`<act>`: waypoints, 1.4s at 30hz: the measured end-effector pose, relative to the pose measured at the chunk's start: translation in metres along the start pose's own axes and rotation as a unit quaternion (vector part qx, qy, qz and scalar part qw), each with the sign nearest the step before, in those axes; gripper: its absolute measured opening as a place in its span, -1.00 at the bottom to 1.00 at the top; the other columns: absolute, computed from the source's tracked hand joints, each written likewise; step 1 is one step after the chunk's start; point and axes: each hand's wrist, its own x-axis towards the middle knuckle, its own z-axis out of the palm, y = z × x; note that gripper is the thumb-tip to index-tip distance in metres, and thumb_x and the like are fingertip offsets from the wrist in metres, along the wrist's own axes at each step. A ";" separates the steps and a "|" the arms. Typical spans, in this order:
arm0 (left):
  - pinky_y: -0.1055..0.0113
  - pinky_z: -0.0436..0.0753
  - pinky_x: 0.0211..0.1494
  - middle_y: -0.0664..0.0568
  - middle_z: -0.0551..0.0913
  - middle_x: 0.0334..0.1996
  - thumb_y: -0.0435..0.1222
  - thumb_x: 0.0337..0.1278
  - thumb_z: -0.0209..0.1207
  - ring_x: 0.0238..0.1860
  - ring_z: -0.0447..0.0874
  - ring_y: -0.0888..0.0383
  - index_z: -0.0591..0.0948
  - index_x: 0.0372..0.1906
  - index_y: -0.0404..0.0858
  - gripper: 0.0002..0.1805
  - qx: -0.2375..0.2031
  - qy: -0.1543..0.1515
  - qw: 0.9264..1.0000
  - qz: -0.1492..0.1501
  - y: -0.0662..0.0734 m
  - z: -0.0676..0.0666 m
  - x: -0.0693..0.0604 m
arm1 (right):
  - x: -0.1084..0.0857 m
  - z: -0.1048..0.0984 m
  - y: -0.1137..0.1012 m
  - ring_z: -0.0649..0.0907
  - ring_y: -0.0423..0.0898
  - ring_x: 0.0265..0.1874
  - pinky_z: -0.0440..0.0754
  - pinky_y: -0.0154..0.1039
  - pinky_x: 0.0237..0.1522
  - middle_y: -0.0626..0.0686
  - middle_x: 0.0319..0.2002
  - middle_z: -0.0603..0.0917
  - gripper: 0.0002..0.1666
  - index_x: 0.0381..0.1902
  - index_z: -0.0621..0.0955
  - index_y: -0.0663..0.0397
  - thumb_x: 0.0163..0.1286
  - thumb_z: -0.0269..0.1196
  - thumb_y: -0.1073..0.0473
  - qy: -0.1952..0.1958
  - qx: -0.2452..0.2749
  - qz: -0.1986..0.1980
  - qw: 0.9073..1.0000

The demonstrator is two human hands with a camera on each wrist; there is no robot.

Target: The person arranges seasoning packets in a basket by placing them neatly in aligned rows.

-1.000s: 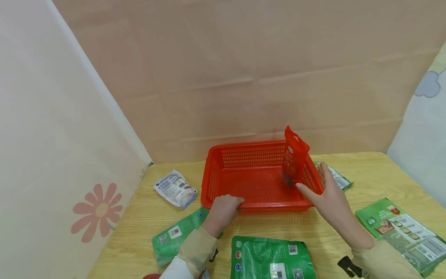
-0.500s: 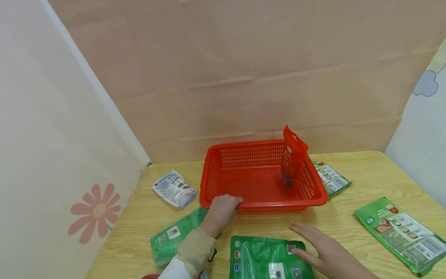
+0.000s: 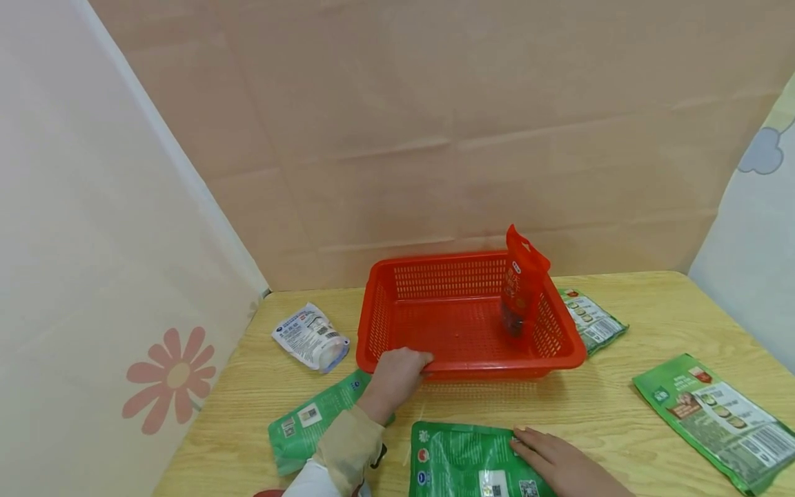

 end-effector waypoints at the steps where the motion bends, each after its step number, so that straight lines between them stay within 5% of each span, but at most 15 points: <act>1: 0.49 0.37 -0.59 0.18 0.65 -0.63 -0.25 0.05 0.32 -0.61 0.54 0.29 0.57 -0.59 -0.03 -0.80 0.001 0.001 1.000 0.001 0.000 0.000 0.000 | 0.000 0.001 -0.002 0.58 -0.05 0.06 0.62 -0.27 -0.13 0.13 0.10 0.59 -0.15 0.21 0.46 0.09 0.23 0.12 -0.43 0.005 -0.020 -0.001 1.000; 5: 0.49 0.37 -0.59 0.17 0.65 -0.64 -0.27 0.05 0.32 -0.62 0.55 0.28 0.57 -0.59 -0.03 -0.80 0.003 0.004 1.000 0.002 0.000 -0.001 0.000 | 0.001 0.001 -0.014 0.59 -0.03 0.04 0.61 -0.25 -0.07 0.10 0.12 0.61 -0.11 0.18 0.49 0.07 0.20 0.07 -0.50 -0.001 -0.077 0.025 0.997; 6: 0.49 0.37 -0.59 0.17 0.65 -0.64 -0.28 0.04 0.32 -0.62 0.55 0.28 0.56 -0.59 -0.04 -0.79 0.004 0.006 1.000 0.002 0.000 -0.001 0.000 | 0.002 0.000 -0.017 0.59 -0.02 0.04 0.54 -0.32 0.08 0.09 0.11 0.61 -0.09 0.16 0.51 0.08 0.19 0.04 -0.53 -0.002 -0.085 0.034 0.996; 9: 0.49 0.36 -0.59 0.17 0.64 -0.64 -0.29 0.04 0.32 -0.62 0.53 0.29 0.55 -0.60 -0.04 -0.78 0.003 0.007 1.000 0.004 0.000 -0.001 0.000 | 0.004 0.000 -0.026 0.59 -0.01 0.04 -0.05 -0.54 0.44 0.06 0.11 0.62 -0.04 0.10 0.55 0.09 0.17 -0.03 -0.59 0.005 -0.111 0.051 0.993; 12: 0.49 0.35 -0.60 0.18 0.63 -0.65 -0.30 0.02 0.33 -0.63 0.51 0.30 0.54 -0.60 -0.04 -0.78 0.003 0.007 1.000 0.004 0.000 -0.001 0.000 | 0.005 0.001 -0.030 0.59 -0.02 0.04 -0.68 -0.58 0.30 0.05 0.09 0.64 -0.02 0.07 0.57 0.10 0.17 -0.07 -0.61 0.026 -0.127 0.053 0.990; 15: 0.49 0.35 -0.59 0.19 0.63 -0.65 -0.28 0.03 0.33 -0.63 0.50 0.30 0.54 -0.60 -0.03 -0.78 0.002 0.003 1.000 0.002 0.000 -0.001 0.001 | 0.006 0.001 -0.031 0.60 -0.02 0.02 -0.02 -0.53 0.44 0.04 0.08 0.65 -0.07 0.07 0.56 0.07 0.18 -0.03 -0.58 0.040 -0.140 0.042 0.988; 17: 0.49 0.36 -0.58 0.19 0.64 -0.64 -0.27 0.04 0.33 -0.62 0.51 0.30 0.55 -0.59 -0.03 -0.78 0.002 0.000 1.000 0.000 0.000 -0.001 0.001 | 0.007 0.001 -0.031 0.60 -0.03 0.02 0.43 -0.41 0.23 0.04 0.08 0.65 -0.10 0.12 0.53 0.02 0.19 -0.03 -0.57 0.029 -0.140 0.037 0.989; 19: 0.49 0.36 -0.58 0.19 0.64 -0.64 -0.26 0.04 0.33 -0.62 0.51 0.30 0.55 -0.59 -0.03 -0.79 0.002 0.000 1.000 0.001 0.000 -0.001 0.001 | 0.007 0.001 -0.029 0.63 -0.01 0.00 0.63 -0.27 -0.11 0.06 0.07 0.65 -0.12 0.15 0.52 -0.04 0.18 -0.02 -0.56 0.023 -0.137 0.028 0.990; 31: 0.51 0.33 -0.58 0.18 0.61 -0.66 -0.28 0.06 0.31 -0.64 0.44 0.32 0.56 -0.58 -0.05 -0.80 -0.005 -0.006 1.000 -0.002 0.001 -0.001 0.000 | 0.007 0.002 -0.011 0.62 0.06 -0.08 0.63 -0.26 -0.19 0.17 0.04 0.63 -0.16 0.23 0.46 -0.10 0.18 0.09 -0.50 0.025 -0.055 -0.012 0.998; 37: 0.52 0.33 -0.58 0.19 0.60 -0.66 -0.27 0.08 0.30 -0.65 0.40 0.34 0.57 -0.58 -0.05 -0.80 -0.008 -0.011 1.000 -0.006 0.001 -0.001 0.000 | 0.009 -0.003 -0.005 0.56 0.09 0.05 0.64 -0.22 -0.11 0.21 0.14 0.55 -0.15 0.31 0.42 -0.14 0.22 0.06 -0.49 -0.079 0.031 0.030 0.996; 42: 0.51 0.34 -0.59 0.19 0.61 -0.66 -0.29 0.07 0.31 -0.65 0.43 0.33 0.56 -0.59 -0.04 -0.79 -0.005 -0.007 1.000 -0.005 0.001 -0.002 0.000 | 0.013 -0.013 -0.005 0.47 0.18 0.16 0.64 -0.13 -0.04 0.22 0.25 0.45 -0.19 0.35 0.37 -0.30 0.22 0.09 -0.45 -0.180 0.139 0.110 0.967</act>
